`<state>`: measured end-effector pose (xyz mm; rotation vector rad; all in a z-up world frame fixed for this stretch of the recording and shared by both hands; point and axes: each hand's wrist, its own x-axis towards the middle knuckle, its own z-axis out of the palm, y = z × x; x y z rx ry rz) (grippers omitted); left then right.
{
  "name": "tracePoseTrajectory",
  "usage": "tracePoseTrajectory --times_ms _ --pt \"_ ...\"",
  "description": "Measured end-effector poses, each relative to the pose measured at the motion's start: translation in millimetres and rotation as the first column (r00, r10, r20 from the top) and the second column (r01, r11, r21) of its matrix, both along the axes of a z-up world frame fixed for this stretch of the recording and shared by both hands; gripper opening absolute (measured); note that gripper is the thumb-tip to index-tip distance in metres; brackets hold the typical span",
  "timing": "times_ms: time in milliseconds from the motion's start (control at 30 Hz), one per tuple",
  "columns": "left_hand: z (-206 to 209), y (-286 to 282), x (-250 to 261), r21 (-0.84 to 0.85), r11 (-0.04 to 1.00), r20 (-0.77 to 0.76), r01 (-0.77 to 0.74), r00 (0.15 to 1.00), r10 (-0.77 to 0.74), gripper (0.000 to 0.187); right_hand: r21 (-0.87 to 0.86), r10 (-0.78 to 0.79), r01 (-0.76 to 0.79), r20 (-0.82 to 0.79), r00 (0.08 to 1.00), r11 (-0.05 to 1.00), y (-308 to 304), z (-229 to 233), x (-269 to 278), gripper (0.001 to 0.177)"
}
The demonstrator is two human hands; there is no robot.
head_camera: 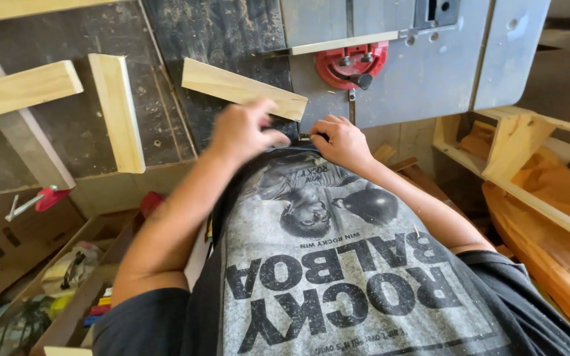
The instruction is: Measuring and marking various wooden boards using tape measures and pencils on a table saw surface.
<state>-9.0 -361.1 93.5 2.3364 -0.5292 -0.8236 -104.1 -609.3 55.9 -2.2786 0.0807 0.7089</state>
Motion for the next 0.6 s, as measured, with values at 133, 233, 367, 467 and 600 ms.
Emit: tracePoseTrajectory --times_ms 133,233,367,467,600 --pt "-18.5 -27.2 -34.2 -0.135 0.987 -0.020 -0.086 0.996 0.084 0.051 0.008 0.110 -0.111 0.088 0.990 0.994 5.7 15.2 12.3 0.011" --pt "-27.2 -20.3 -38.6 -0.240 0.952 -0.084 -0.190 0.981 0.175 0.041 0.012 0.181 -0.187 0.207 0.961 0.982 7.5 9.7 14.2 0.010" --pt "-13.4 17.4 -14.4 -0.218 0.909 -0.252 -0.355 0.921 0.299 0.026 -0.002 0.189 -0.192 0.168 0.967 0.981 4.8 10.3 25.5 0.017" --pt "-15.8 65.8 19.7 -0.142 0.871 -0.247 -0.471 0.868 0.430 0.020 -0.008 0.087 -0.087 0.054 0.995 0.996 -0.7 -4.5 28.5 0.024" --pt "9.7 102.6 76.4 0.053 0.810 -0.189 -0.584 0.791 0.582 0.020 -0.083 0.018 -0.038 -0.236 0.971 0.996 -6.3 -20.8 37.6 0.033"
